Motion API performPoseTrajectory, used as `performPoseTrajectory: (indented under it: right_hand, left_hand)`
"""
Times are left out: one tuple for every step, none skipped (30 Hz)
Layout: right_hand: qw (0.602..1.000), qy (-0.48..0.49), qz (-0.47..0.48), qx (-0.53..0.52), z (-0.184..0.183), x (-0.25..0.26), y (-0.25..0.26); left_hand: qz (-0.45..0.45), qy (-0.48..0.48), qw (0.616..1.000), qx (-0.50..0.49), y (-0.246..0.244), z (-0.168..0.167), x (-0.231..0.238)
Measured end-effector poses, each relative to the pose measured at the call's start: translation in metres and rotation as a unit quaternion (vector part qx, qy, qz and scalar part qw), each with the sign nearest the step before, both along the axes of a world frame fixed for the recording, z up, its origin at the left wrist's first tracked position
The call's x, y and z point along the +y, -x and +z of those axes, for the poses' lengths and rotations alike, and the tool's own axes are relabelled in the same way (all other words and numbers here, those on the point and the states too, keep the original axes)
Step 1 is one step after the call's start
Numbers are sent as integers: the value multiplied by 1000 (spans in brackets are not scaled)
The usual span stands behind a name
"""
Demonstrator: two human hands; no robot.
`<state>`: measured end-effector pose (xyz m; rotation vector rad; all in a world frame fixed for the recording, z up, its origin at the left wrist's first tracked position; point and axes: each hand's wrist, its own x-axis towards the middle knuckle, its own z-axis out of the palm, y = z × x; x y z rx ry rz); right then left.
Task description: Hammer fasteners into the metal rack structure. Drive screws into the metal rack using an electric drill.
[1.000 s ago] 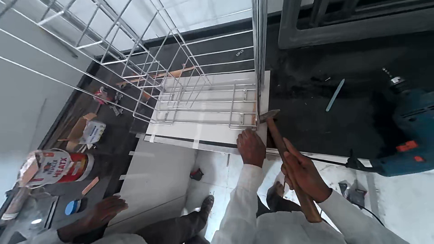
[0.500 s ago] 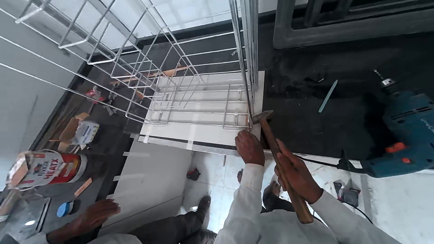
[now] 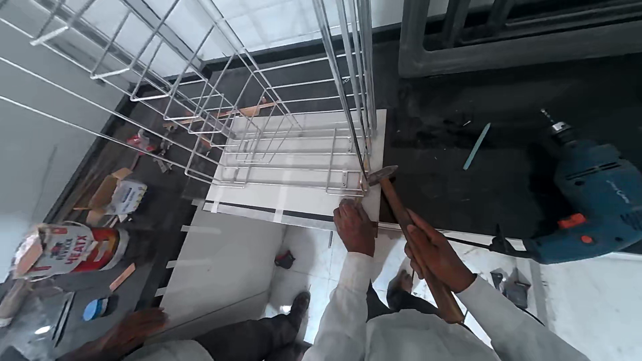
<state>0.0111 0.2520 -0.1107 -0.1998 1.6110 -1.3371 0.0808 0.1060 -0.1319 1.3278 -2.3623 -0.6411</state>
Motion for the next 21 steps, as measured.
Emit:
performPoseTrajectory:
  right_hand:
    - [1000,-2,-1,0,-1,-1,0]
    - [1000,-4,-3,2,-1,-1,-1]
    - [1000,-2,-2,6,-2,-1,-1]
    - [1000,0,1,9,-2,0,0]
    - [1000,3,3,11,-3,0,0]
    - [1000,3,1,13,-3,0,-1]
    - [1000,5,-5,15,-2,-1,-1]
    - [1000,6,-12,14,-2,-1,-2]
    - [1000,9,-14,12,-3,-1,-3]
    - [1000,13,-10,9,-6,0,-2]
    - [1000,17,-5,9,-7,1,-2]
    - [1000,18,-4,10,-8,0,-2]
    - [1000,21,-6,11,-10,0,-2]
    - [1000,21,-7,10,-11,1,-3]
    - [1000,20,-10,13,-11,0,-4]
    - [1000,15,-12,15,-11,0,-5]
    - [1000,11,-14,16,-10,-1,-5]
    - [1000,7,-17,16,-9,-1,-5]
    - [1000,6,-20,13,-9,-1,-5]
    - [1000,10,-21,10,-11,-1,-6]
    - [1000,14,-22,7,-11,-1,-6]
  left_hand:
    - [-4,10,1000,19,-2,-2,-1]
    - [-7,7,999,31,-2,-2,-1]
    - [-9,8,999,43,-2,-3,-1]
    - [-9,15,998,58,-1,-5,-1]
    - [-7,25,997,71,0,-8,-2]
    - [-7,28,997,74,0,-8,-2]
    - [-10,25,997,66,0,-6,-3]
    - [-14,15,998,52,0,-3,-4]
    - [-18,2,999,37,-1,1,-5]
    - [-23,-14,999,26,-3,5,-6]
    - [-26,-19,999,28,-5,8,-7]
    - [-28,-23,999,33,-6,9,-9]
    - [-29,-29,999,34,-7,11,-9]
    - [-33,-35,998,34,-9,13,-10]
    - [-41,-37,998,32,-10,14,-10]
    - [-53,-37,998,26,-13,14,-11]
    - [-69,-39,997,20,-16,15,-12]
    - [-79,-46,996,17,-20,16,-14]
    - [-85,-57,994,24,-25,16,-18]
    - [-83,-69,993,42,-30,16,-23]
    - [-75,-84,992,64,-36,17,-31]
